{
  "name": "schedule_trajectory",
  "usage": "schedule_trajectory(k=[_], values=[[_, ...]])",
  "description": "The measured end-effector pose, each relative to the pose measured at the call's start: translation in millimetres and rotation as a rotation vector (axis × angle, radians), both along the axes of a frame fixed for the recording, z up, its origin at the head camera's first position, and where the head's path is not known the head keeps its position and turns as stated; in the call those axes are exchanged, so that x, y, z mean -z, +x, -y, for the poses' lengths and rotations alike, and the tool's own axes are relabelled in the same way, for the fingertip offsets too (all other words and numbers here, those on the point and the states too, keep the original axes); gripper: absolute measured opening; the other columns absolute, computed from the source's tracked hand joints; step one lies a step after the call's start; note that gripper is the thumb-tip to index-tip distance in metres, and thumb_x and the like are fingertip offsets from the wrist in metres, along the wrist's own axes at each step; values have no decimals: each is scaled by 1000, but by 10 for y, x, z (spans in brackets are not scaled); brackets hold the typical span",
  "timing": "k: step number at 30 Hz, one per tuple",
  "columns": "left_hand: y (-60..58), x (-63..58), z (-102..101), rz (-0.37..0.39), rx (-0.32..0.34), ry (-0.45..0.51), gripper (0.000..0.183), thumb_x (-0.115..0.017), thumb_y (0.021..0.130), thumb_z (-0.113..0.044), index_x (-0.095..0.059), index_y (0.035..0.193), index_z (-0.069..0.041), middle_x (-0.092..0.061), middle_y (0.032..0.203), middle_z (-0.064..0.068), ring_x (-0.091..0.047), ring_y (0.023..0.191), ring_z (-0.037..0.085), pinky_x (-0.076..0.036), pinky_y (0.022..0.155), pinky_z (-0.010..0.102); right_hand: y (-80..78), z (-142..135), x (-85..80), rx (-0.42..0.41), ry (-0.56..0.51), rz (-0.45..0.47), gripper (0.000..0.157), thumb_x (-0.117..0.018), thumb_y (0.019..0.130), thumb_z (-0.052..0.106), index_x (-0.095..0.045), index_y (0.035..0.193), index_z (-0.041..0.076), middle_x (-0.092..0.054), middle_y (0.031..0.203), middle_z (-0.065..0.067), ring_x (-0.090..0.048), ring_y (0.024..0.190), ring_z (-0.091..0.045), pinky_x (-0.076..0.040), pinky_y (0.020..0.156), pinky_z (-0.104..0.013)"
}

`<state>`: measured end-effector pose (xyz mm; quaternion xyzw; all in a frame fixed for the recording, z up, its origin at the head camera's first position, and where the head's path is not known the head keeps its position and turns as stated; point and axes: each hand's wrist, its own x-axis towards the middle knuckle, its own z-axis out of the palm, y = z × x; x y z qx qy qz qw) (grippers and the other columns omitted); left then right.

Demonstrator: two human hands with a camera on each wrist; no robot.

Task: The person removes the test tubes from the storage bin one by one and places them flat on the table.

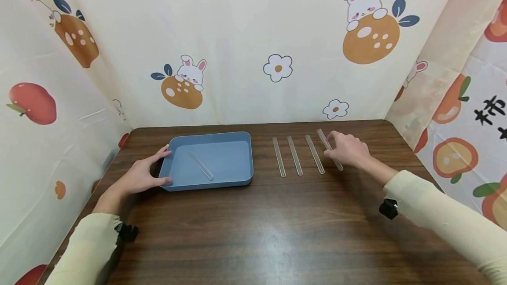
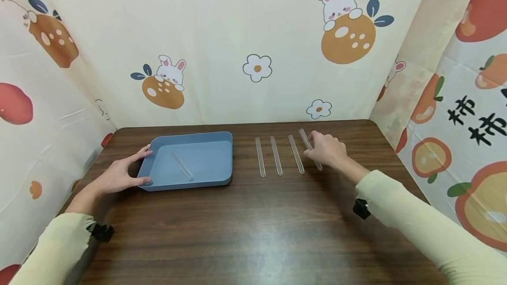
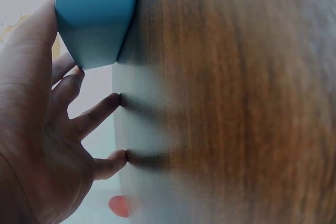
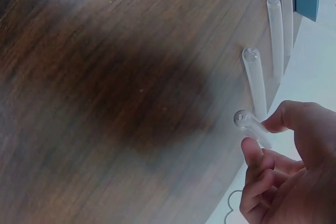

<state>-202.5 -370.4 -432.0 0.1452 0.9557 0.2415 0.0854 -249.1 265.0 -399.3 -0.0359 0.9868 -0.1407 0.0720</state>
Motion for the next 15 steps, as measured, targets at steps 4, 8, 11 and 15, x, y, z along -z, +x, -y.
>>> schedule_trajectory(k=[4, 8, 11, 15], values=[[-5, 0, -6, 5, 1, 2, 95, -86, 98, -41, -39, 174, -8, -23, 189, 18, -39, 161, 63, -37, 122, 88, -8, -39, 60, 11, -9, 20, 58, -75, 98, 39, -64, 144, 6, -77, 133, -29, -74, 100, -45, -57, 73, -57], [-2, 3, -10, 10, -2, 6, 95, -85, 98, -41, -40, 174, -9, -23, 189, 18, -38, 162, 63, -36, 123, 88, -19, -80, 107, 21, -18, 36, 57, -75, 99, 38, -64, 143, 5, -79, 127, -27, -72, 92, -39, -55, 68, -52], [0, 6, -11, 11, -5, 7, 95, -85, 98, -41, -40, 174, -9, -23, 189, 18, -38, 162, 63, -36, 123, 88, -29, -95, 128, 31, -23, 43, 56, -75, 99, 39, -65, 143, 5, -79, 123, -26, -71, 90, -38, -54, 67, -50], [-6, 3, -3, 8, -5, 4, 95, -86, 98, -41, -39, 175, -9, -23, 189, 18, -38, 162, 63, -36, 122, 88, -38, -115, 148, 41, -18, 50, 57, -75, 98, 39, -66, 143, 6, -78, 126, -27, -71, 93, -39, -55, 68, -52]])
